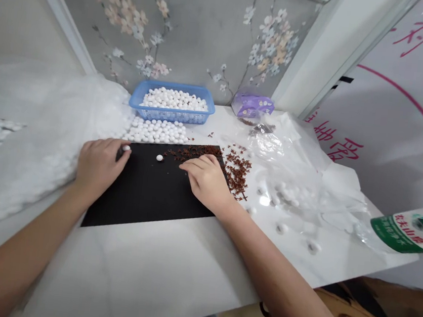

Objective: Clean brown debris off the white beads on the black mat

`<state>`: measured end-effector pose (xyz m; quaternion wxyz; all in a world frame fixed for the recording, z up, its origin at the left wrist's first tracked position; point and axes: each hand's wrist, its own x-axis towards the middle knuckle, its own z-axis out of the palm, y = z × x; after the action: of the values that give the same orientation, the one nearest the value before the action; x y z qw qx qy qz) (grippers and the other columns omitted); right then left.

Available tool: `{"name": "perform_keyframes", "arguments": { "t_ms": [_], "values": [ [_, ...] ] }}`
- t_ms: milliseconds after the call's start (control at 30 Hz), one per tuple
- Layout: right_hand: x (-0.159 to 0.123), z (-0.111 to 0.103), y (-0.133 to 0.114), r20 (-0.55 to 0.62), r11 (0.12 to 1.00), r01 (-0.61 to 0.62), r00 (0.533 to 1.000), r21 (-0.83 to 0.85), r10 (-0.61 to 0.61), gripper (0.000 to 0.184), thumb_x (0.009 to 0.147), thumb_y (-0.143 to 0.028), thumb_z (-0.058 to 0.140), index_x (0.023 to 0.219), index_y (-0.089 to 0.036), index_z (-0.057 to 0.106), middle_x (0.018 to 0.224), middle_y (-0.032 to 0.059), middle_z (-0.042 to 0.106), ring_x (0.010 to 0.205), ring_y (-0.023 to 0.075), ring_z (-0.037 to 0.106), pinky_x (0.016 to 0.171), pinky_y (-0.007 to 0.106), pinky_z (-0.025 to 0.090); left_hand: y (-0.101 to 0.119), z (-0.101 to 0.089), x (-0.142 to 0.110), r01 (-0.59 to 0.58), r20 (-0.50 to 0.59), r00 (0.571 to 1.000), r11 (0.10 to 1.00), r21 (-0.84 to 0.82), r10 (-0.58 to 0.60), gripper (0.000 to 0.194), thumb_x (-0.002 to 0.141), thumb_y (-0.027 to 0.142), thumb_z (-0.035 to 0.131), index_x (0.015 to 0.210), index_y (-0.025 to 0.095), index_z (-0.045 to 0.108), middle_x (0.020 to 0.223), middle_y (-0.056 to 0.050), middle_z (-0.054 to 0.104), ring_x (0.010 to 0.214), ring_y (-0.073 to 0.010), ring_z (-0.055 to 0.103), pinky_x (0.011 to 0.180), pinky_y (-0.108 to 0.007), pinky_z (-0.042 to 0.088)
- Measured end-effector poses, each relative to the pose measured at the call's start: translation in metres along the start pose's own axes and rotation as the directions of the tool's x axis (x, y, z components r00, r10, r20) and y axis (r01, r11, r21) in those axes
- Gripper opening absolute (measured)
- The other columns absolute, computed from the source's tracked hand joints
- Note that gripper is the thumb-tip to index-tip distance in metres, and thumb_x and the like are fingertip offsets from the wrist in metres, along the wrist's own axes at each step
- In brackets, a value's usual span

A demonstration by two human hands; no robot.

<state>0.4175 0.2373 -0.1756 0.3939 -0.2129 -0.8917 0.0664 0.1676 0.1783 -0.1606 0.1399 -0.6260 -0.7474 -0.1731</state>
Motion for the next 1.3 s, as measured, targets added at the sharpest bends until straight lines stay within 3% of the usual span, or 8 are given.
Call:
{"name": "perform_keyframes", "arguments": {
  "t_ms": [100,167,267,367,467,767,933,1300],
  "values": [
    [0.0,0.0,0.001,-0.04,0.999,0.042,0.998,0.017,-0.041,0.023,0.087,-0.007,0.046,0.092,-0.017,0.066,0.096,0.0029,0.068,0.076,0.0138,0.058,0.077,0.035,0.041,0.013,0.0,-0.001,0.03,-0.004,0.999,0.941,-0.338,-0.034,0.026,0.084,0.035,0.046,0.096,0.018,0.062,0.096,-0.007,0.064,0.085,-0.0182,0.059,0.079,-0.031,0.045],
    [0.0,0.0,0.001,-0.048,0.999,0.043,0.998,0.022,-0.042,0.023,0.088,-0.007,0.046,0.092,-0.017,0.067,0.095,0.0033,0.068,0.076,0.0137,0.059,0.074,0.034,0.042,0.024,0.001,-0.002,0.065,0.041,0.998,0.813,-0.579,-0.05,0.024,0.081,0.038,0.052,0.093,0.019,0.062,0.098,-0.005,0.063,0.081,-0.0133,0.059,0.071,-0.024,0.047],
    [0.0,0.0,0.001,-0.053,0.999,0.039,0.998,0.029,-0.038,0.023,0.087,-0.007,0.047,0.091,-0.016,0.067,0.095,0.0041,0.068,0.076,0.0145,0.06,0.072,0.033,0.044,0.04,0.003,-0.005,0.225,0.162,0.973,0.508,-0.831,-0.166,0.027,0.077,0.041,0.06,0.093,0.02,0.062,0.095,-0.003,0.064,0.08,-0.0113,0.06,0.068,-0.021,0.047],
    [0.0,-0.001,0.0,-0.077,0.998,0.031,0.997,0.057,-0.026,0.022,0.086,-0.007,0.048,0.092,-0.016,0.067,0.095,0.0045,0.068,0.079,0.0148,0.061,0.073,0.032,0.047,0.055,0.002,-0.009,0.436,0.4,0.883,0.113,-0.893,-0.245,0.032,0.071,0.04,0.067,0.095,0.019,0.062,0.091,-0.002,0.067,0.08,-0.01,0.061,0.07,-0.02,0.049],
    [0.001,-0.003,-0.001,-0.081,0.997,0.014,0.997,0.075,-0.008,0.021,0.087,-0.007,0.049,0.095,-0.016,0.066,0.097,0.0048,0.068,0.084,0.0148,0.062,0.076,0.031,0.048,0.066,-0.001,-0.014,0.543,0.549,0.816,-0.086,-0.836,-0.18,0.033,0.065,0.034,0.074,0.093,0.019,0.065,0.092,-0.002,0.068,0.081,-0.0081,0.061,0.076,-0.019,0.049],
    [0.002,-0.008,-0.01,-0.184,0.991,-0.019,0.982,0.131,0.043,0.013,0.087,-0.011,0.054,0.093,-0.018,0.064,0.09,0.0022,0.068,0.084,0.0117,0.064,0.076,0.024,0.051,0.076,-0.006,-0.02,0.672,0.684,0.726,-0.284,-0.684,0.07,0.022,0.07,0.029,0.071,0.09,0.021,0.065,0.087,0.001,0.069,0.075,-0.0048,0.06,0.075,-0.017,0.049],
    [0.005,-0.011,-0.018,-0.189,0.965,-0.15,0.963,0.215,0.191,0.005,0.086,-0.018,0.057,0.084,-0.018,0.061,0.082,0.0017,0.064,0.066,0.0095,0.058,0.057,0.022,0.047,0.077,-0.007,-0.02,0.752,0.721,0.658,-0.231,-0.617,0.217,0.021,0.069,0.027,0.073,0.088,0.018,0.066,0.085,0.001,0.068,0.072,-0.0035,0.059,0.075,-0.015,0.048],
    [0.004,-0.011,-0.026,-0.13,0.958,-0.174,0.97,0.227,0.207,0.008,0.09,-0.018,0.051,0.091,-0.017,0.059,0.086,0.0044,0.052,0.074,0.0092,0.053,0.054,0.019,0.044,0.076,-0.003,-0.021,0.751,0.704,0.659,-0.186,-0.633,0.266,0.018,0.071,0.031,0.071,0.083,0.018,0.07,0.081,0.0,0.067,0.075,-0.0052,0.059,0.077,-0.018,0.046]
  ]
}}
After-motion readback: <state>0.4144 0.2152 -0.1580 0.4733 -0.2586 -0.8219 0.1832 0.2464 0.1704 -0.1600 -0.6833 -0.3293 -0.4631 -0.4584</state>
